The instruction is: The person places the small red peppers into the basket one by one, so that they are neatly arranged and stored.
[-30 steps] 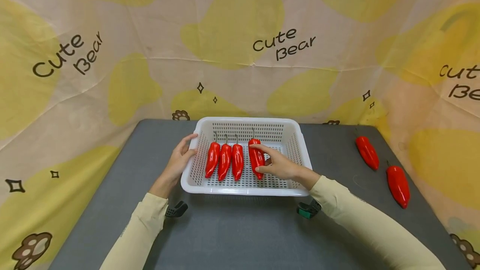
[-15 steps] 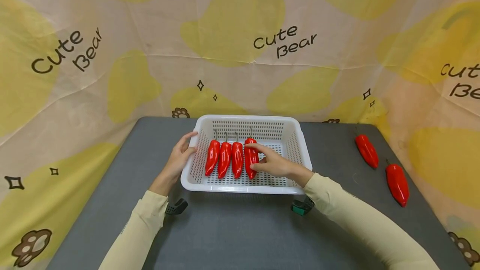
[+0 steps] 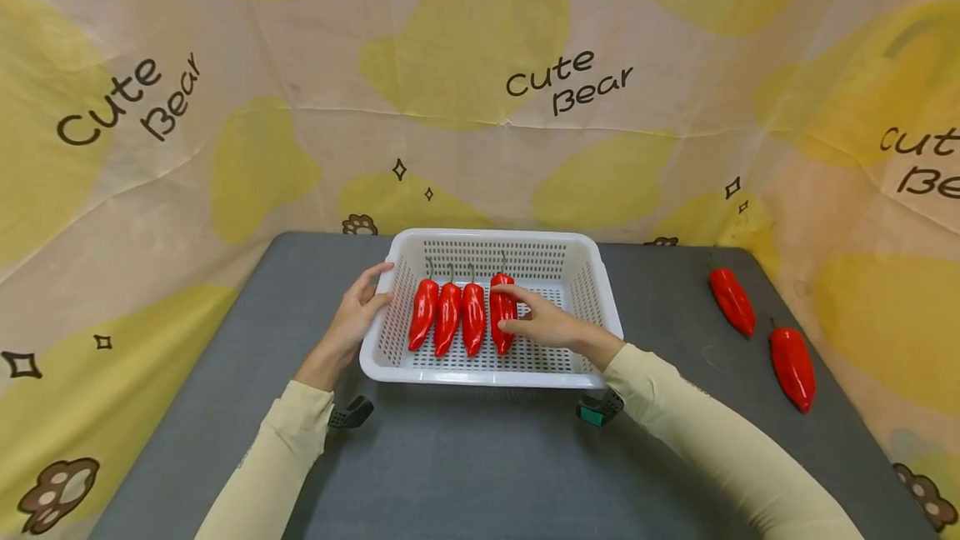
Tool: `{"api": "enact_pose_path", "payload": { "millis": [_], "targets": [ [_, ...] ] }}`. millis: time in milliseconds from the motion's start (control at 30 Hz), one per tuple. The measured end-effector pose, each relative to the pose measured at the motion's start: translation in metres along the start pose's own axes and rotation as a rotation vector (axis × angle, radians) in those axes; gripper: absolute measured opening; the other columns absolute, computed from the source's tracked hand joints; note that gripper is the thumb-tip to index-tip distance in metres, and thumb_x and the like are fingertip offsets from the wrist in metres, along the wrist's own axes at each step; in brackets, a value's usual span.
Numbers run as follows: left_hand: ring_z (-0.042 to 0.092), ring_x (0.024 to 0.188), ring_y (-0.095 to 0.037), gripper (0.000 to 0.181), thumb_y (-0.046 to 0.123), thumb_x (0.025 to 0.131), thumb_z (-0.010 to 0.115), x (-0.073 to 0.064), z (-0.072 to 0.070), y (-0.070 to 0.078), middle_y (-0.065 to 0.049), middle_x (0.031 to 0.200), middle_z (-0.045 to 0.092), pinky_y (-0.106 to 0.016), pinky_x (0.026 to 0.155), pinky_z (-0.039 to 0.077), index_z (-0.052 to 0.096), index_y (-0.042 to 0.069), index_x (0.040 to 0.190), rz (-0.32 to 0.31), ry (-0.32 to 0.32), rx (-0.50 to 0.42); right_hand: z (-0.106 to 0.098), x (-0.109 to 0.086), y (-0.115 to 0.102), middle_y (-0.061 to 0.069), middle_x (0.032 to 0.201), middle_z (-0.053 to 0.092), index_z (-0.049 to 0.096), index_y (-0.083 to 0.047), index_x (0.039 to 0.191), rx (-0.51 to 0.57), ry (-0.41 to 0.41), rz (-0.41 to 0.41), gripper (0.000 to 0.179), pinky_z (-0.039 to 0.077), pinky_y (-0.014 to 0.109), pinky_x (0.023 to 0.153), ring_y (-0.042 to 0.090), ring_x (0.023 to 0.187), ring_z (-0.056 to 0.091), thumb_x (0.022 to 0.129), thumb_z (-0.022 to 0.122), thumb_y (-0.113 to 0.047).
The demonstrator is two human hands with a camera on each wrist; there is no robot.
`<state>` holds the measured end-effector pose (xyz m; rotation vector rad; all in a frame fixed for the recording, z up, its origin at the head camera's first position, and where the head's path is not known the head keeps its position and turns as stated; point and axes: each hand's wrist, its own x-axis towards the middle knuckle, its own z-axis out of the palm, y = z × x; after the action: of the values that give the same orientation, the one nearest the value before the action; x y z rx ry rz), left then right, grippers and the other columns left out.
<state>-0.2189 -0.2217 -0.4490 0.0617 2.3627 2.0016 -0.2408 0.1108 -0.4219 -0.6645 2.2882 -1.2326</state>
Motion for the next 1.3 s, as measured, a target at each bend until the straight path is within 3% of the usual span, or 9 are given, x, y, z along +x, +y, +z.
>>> {"api": "enact_pose_path", "payload": {
  "millis": [167, 700, 967, 1300],
  "targets": [
    [0.066, 0.097, -0.019, 0.051, 0.011, 0.105, 0.046, -0.0003, 0.0001, -0.0001, -0.03, 0.142, 0.049, -0.029, 0.075, 0.06, 0.035, 0.018, 0.155, -0.005, 0.006, 0.004, -0.0005, 0.0014, 0.0028, 0.016, 0.158, 0.037, 0.035, -0.014, 0.156, 0.004, -0.004, -0.009, 0.065, 0.052, 0.05, 0.104, 0.036, 0.127, 0.055, 0.098, 0.063, -0.019],
    [0.067, 0.1, -0.022, 0.054, 0.01, 0.105, 0.045, -0.0029, -0.001, 0.004, -0.03, 0.144, 0.048, -0.029, 0.076, 0.061, 0.032, 0.017, 0.157, 0.007, -0.013, 0.015, 0.004, 0.0013, 0.0005, 0.014, 0.162, 0.032, 0.028, -0.018, 0.16, -0.071, -0.078, 0.087, 0.071, 0.041, 0.056, 0.115, 0.036, 0.143, 0.038, 0.097, 0.061, -0.016],
    [0.067, 0.105, -0.027, 0.055, 0.012, 0.106, 0.045, -0.0038, -0.0008, 0.0063, -0.029, 0.147, 0.047, -0.035, 0.078, 0.062, 0.031, 0.019, 0.158, -0.002, -0.013, 0.033, 0.0035, 0.0001, -0.0003, 0.015, 0.169, 0.014, 0.023, -0.021, 0.162, 0.03, -0.137, 0.118, 0.075, 0.042, 0.057, 0.113, 0.045, 0.148, 0.034, 0.097, 0.061, -0.014],
    [0.068, 0.106, -0.03, 0.055, 0.013, 0.106, 0.046, -0.0022, 0.0006, 0.0035, -0.029, 0.145, 0.048, -0.04, 0.08, 0.063, 0.031, 0.021, 0.158, -0.008, -0.006, 0.043, 0.0019, -0.0021, -0.0001, 0.014, 0.166, 0.024, 0.03, -0.021, 0.159, 0.029, -0.138, 0.154, 0.071, 0.037, 0.059, 0.117, 0.042, 0.147, 0.036, 0.097, 0.064, -0.024]
  ]
}}
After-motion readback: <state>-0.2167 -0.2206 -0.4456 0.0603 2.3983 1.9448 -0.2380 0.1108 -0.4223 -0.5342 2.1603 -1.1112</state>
